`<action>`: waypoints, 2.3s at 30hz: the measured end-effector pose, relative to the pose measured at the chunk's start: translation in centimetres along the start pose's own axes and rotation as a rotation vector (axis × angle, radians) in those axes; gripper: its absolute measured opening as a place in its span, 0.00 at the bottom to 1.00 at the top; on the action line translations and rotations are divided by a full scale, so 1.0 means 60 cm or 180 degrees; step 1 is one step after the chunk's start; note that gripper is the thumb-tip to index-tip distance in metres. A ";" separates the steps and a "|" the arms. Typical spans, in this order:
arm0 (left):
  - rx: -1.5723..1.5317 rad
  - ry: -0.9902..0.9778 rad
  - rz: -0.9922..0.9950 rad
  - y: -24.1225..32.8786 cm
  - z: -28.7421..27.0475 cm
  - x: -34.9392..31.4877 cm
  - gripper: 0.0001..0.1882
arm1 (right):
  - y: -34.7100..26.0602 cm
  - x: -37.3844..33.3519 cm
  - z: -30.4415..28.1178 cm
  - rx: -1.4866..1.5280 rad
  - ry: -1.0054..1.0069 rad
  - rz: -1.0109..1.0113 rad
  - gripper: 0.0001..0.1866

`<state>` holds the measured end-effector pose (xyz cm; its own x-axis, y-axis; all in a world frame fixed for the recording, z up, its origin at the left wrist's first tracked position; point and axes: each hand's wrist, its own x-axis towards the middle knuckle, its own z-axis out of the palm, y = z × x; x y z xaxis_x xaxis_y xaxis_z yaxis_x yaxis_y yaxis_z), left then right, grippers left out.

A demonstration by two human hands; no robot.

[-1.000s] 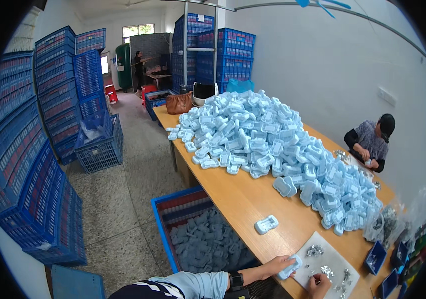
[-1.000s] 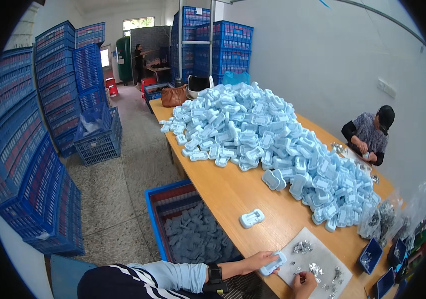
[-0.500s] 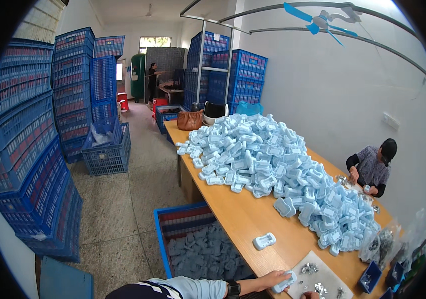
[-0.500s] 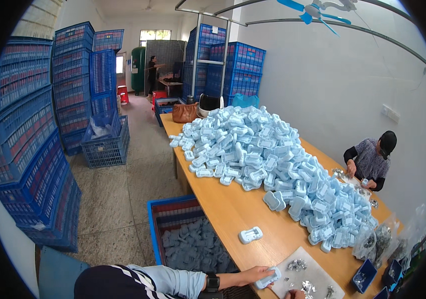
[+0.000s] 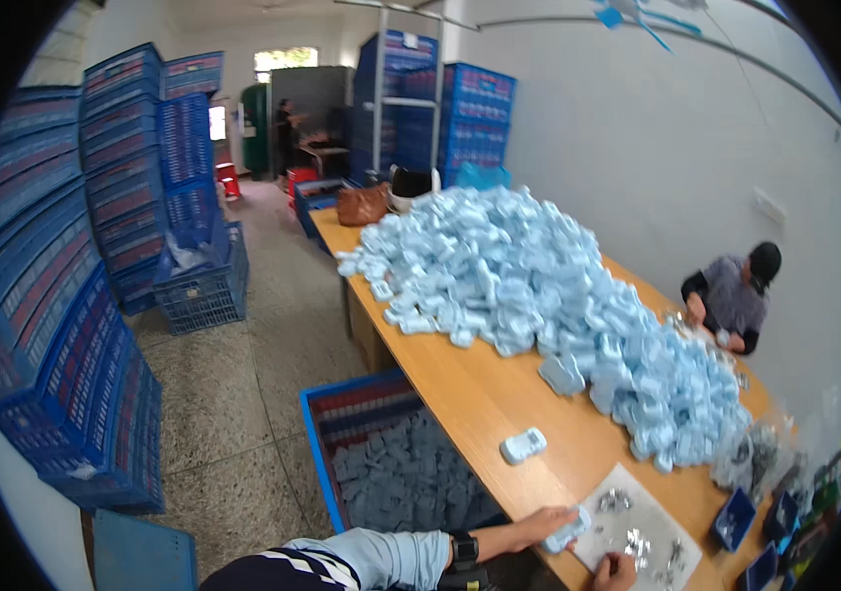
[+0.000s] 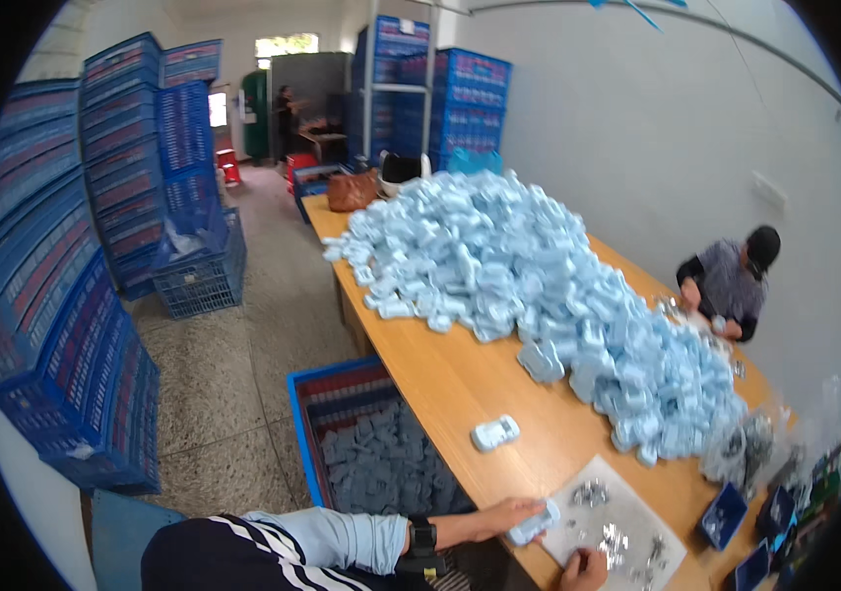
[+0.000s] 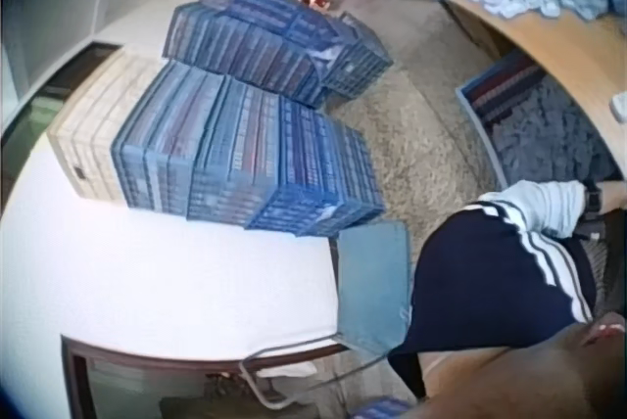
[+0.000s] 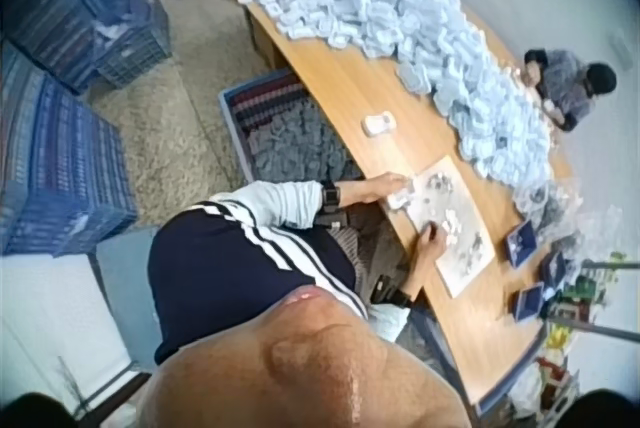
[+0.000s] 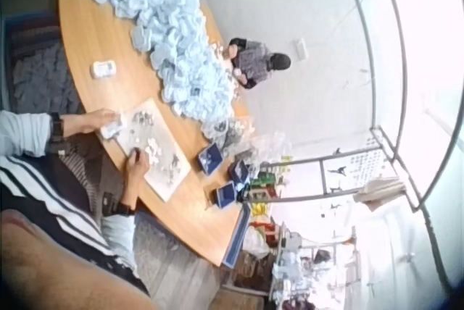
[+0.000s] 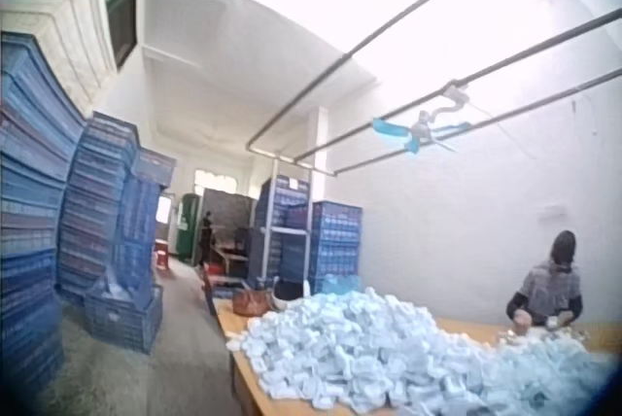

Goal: The recorder is inserting metal contacts into blue plastic housings at an assembly workstation.

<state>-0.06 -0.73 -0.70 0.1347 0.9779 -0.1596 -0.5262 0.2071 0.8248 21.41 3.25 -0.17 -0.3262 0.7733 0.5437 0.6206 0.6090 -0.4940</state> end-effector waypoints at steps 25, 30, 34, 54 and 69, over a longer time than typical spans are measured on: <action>-0.0054 0.0419 0.0051 0.028 -0.010 -0.002 0.19 | -0.141 0.087 0.076 0.1923 -0.0225 0.0968 0.04; -0.0056 0.0455 -0.0022 0.029 -0.010 0.001 0.18 | -0.125 0.085 0.095 0.0951 0.0219 -0.0120 0.04; -0.0058 0.0405 -0.0004 0.035 -0.006 -0.003 0.18 | -0.136 0.085 0.090 0.1253 0.0218 0.0274 0.04; 0.0122 0.0461 -0.0089 0.032 -0.008 0.003 0.16 | -0.116 0.069 0.071 0.1728 -0.0581 0.0964 0.14; 0.0384 0.0335 -0.0064 0.042 -0.006 -0.018 0.20 | -0.146 0.077 0.053 0.1272 -0.0525 0.1261 0.16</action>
<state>-1.83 -1.26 1.38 0.0523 0.9724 -0.2276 -0.4188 0.2282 0.8790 12.20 2.06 4.52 -0.2507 0.9533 0.1682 0.4113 0.2622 -0.8730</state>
